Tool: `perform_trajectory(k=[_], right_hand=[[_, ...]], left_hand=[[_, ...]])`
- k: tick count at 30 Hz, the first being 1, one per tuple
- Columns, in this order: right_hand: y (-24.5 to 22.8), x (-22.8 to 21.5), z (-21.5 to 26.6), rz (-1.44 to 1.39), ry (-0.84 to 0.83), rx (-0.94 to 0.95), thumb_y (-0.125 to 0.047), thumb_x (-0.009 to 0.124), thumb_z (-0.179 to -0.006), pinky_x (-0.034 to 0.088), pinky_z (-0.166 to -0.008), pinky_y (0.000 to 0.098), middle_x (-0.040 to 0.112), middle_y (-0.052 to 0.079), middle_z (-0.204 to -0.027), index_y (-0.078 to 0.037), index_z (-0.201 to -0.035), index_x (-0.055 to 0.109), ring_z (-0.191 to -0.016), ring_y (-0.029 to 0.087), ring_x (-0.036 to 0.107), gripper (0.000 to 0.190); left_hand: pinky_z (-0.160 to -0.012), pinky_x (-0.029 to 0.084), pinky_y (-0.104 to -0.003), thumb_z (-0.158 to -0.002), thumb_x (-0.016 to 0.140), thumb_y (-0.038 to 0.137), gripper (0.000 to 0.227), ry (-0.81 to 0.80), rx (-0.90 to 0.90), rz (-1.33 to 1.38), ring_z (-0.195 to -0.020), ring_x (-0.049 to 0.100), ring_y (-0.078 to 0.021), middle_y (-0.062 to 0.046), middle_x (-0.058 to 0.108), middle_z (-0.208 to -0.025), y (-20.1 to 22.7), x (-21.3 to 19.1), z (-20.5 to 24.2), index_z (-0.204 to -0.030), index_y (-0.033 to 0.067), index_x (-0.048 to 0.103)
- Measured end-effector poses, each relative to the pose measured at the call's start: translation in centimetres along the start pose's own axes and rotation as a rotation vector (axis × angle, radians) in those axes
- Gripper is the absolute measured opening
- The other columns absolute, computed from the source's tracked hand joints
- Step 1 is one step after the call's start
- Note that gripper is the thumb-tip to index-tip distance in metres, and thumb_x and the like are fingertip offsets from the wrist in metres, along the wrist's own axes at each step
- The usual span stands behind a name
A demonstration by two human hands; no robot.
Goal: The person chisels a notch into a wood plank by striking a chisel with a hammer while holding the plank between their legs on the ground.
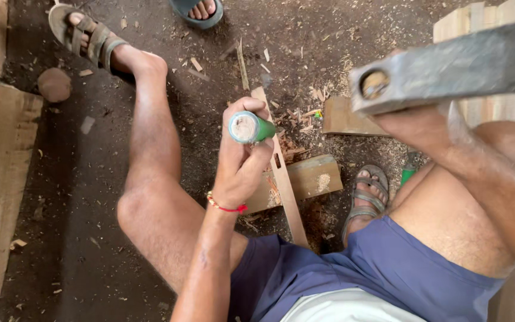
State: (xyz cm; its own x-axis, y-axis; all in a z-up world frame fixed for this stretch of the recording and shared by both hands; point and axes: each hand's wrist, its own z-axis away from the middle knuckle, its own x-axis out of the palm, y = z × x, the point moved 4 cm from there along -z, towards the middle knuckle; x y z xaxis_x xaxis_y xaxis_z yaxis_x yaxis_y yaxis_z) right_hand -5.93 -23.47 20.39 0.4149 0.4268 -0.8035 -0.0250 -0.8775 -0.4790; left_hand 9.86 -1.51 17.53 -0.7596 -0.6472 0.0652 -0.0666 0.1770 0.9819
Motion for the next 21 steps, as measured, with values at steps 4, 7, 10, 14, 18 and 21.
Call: perform_trajectory(k=[4, 7, 10, 14, 18, 21], right_hand=[[2.1, -1.3, 1.3, -0.285, 0.078, 0.302, -0.020, 0.078, -0.092, 0.059, -0.083, 0.0310, 0.063, 0.008, -0.107, 0.000, -0.116, 0.058, -0.098, 0.015, 0.064, 0.037], [3.1, -1.2, 1.8, -0.352, 0.042, 0.518, -0.024, 0.083, -0.099, 0.063, -0.081, 0.0305, 0.063, 0.007, -0.096, -0.002, -0.111, 0.061, -0.088, 0.014, 0.068, 0.033], [3.2, -1.8, 2.1, -0.316, 0.108, 0.514, -0.022, 0.084, -0.095, 0.060, -0.081, 0.0303, 0.064, 0.007, -0.104, -0.002, -0.114, 0.060, -0.095, 0.014, 0.067, 0.036], [2.8, -2.0, 2.4, -0.270, 0.088, 0.492, -0.022, 0.084, -0.095, 0.059, -0.081, 0.0295, 0.065, 0.006, -0.103, -0.002, -0.112, 0.062, -0.095, 0.012, 0.066, 0.034], [2.7, -1.8, 2.3, -0.298, 0.057, 0.534, -0.023, 0.084, -0.094, 0.057, -0.078, 0.0305, 0.067, 0.004, -0.096, -0.004, -0.107, 0.064, -0.089, 0.010, 0.065, 0.030], [2.6, -1.6, 2.1, -0.270, 0.052, 0.537, -0.024, 0.084, -0.094, 0.057, -0.078, 0.0316, 0.068, 0.005, -0.097, -0.003, -0.107, 0.066, -0.091, 0.012, 0.066, 0.031]], left_hand=[[-0.091, 0.050, -0.031, -0.088, 0.077, -0.003, 0.042, -0.027, 0.020, 0.130, -0.101, 0.056, -0.0119, -0.003, 0.055, -0.109, 0.5, 0.7, -0.2, -0.115, 0.0104, 0.047], [-0.093, 0.052, -0.032, -0.089, 0.079, -0.004, 0.043, 0.000, -0.033, 0.270, -0.100, 0.058, -0.0126, -0.002, 0.057, -0.101, -1.7, 0.7, 0.7, -0.113, 0.0121, 0.048], [-0.100, 0.053, -0.035, -0.082, 0.072, -0.008, 0.036, -0.019, -0.056, 0.285, -0.102, 0.059, -0.0139, -0.002, 0.057, -0.100, -3.8, 0.2, 1.6, -0.108, 0.0100, 0.054], [-0.091, 0.054, -0.034, -0.074, 0.064, -0.012, 0.028, -0.087, -0.092, 0.197, -0.101, 0.064, -0.0164, -0.004, 0.061, -0.100, -5.3, -0.5, 2.4, -0.093, 0.0082, 0.058], [-0.088, 0.053, -0.032, -0.071, 0.066, -0.011, 0.027, -0.143, -0.117, 0.193, -0.096, 0.061, -0.0157, -0.004, 0.062, -0.097, -5.8, -0.8, 2.6, -0.089, 0.0075, 0.058], [-0.085, 0.055, -0.032, -0.072, 0.068, -0.011, 0.026, -0.201, -0.170, 0.215, -0.094, 0.062, -0.0148, -0.003, 0.063, -0.095, -5.8, -0.7, 2.3, -0.089, 0.0076, 0.061]])
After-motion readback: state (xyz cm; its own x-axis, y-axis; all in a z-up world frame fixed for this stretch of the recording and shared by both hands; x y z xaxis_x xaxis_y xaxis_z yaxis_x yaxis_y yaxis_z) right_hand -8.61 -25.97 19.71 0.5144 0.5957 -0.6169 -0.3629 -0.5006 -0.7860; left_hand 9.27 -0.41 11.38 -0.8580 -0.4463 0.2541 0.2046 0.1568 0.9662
